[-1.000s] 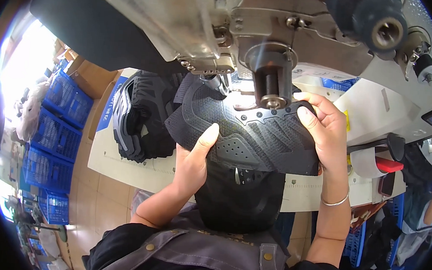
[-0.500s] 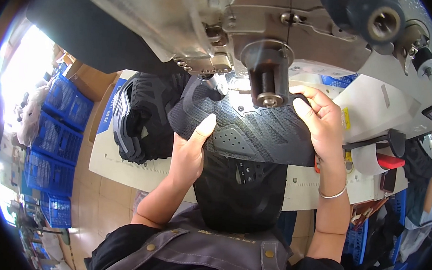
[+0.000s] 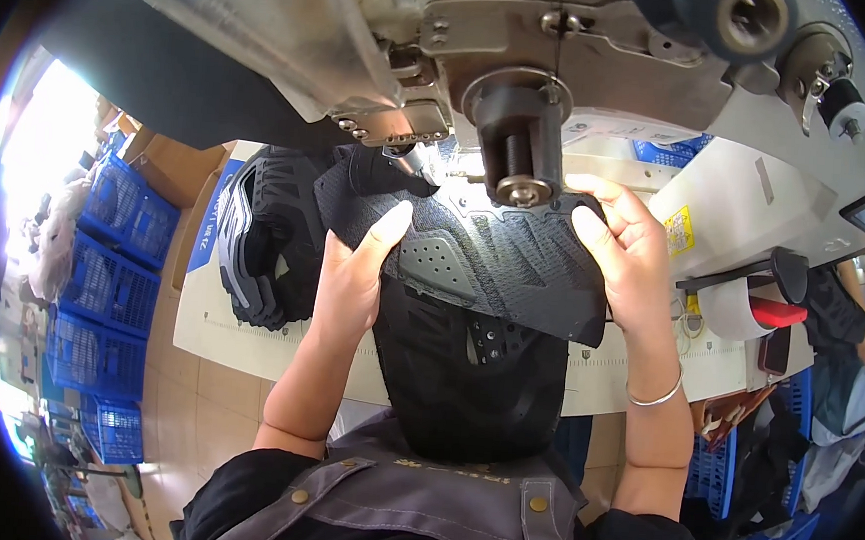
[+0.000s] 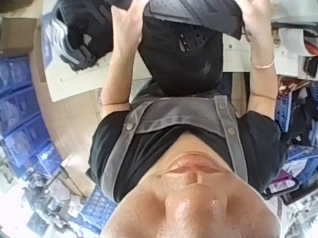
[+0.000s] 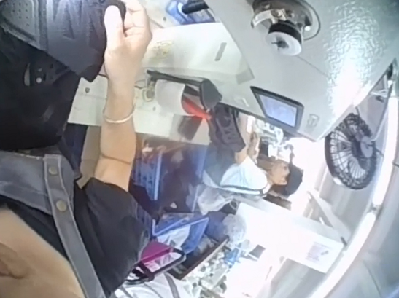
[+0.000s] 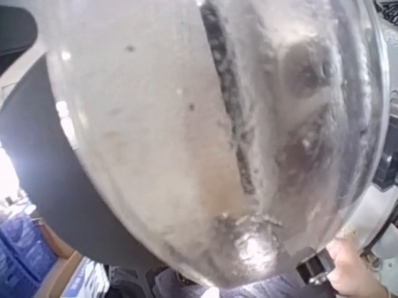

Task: Stitching together various components of a shoe upper using an industrial sewing machine.

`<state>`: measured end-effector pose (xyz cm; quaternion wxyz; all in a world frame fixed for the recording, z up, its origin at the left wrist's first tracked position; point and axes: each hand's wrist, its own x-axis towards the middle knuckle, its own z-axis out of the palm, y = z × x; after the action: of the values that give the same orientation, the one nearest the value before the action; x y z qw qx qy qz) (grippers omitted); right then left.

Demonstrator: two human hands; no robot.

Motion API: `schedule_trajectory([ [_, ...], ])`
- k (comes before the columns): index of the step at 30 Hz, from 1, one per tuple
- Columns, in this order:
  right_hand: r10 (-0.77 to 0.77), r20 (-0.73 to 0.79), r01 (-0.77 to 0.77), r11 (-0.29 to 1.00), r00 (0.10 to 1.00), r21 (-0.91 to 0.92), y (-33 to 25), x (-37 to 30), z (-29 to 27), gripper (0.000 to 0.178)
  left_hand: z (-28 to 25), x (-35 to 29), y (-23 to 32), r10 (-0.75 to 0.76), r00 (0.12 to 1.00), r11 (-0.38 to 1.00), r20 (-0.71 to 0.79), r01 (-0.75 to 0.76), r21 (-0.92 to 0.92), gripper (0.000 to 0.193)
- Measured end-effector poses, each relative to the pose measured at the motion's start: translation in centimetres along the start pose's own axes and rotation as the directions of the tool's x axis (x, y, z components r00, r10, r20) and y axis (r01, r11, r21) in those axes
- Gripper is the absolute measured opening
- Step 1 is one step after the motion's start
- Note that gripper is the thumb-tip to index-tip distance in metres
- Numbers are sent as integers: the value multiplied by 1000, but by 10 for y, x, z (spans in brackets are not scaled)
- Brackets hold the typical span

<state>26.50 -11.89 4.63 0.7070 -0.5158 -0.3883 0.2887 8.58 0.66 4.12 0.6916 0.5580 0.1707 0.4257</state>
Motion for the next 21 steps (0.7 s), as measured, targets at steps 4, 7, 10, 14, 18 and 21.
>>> schedule_trajectory([
  [4,36,36,-36,999,999,13,-1,-6,0,20,-14,-8,-7,-46,999,998,-25,47,42,13],
  [7,28,33,-28,999,999,15,-1,-13,4,21,-17,-15,-11,-47,999,991,16,45,129,22],
  [10,64,43,-65,998,997,8,-1,-23,5,21,0,-20,3,-67,996,991,67,59,119,23],
  [14,72,32,-71,997,997,-44,-4,-37,16,23,8,-38,-3,-224,971,975,87,222,24,18],
  [18,117,15,-114,986,993,-119,-7,-58,36,31,20,-55,2,-268,963,955,17,268,-125,19],
  [21,-40,203,93,962,978,-255,-2,-65,31,37,7,-54,8,-357,930,929,87,364,-71,21],
])
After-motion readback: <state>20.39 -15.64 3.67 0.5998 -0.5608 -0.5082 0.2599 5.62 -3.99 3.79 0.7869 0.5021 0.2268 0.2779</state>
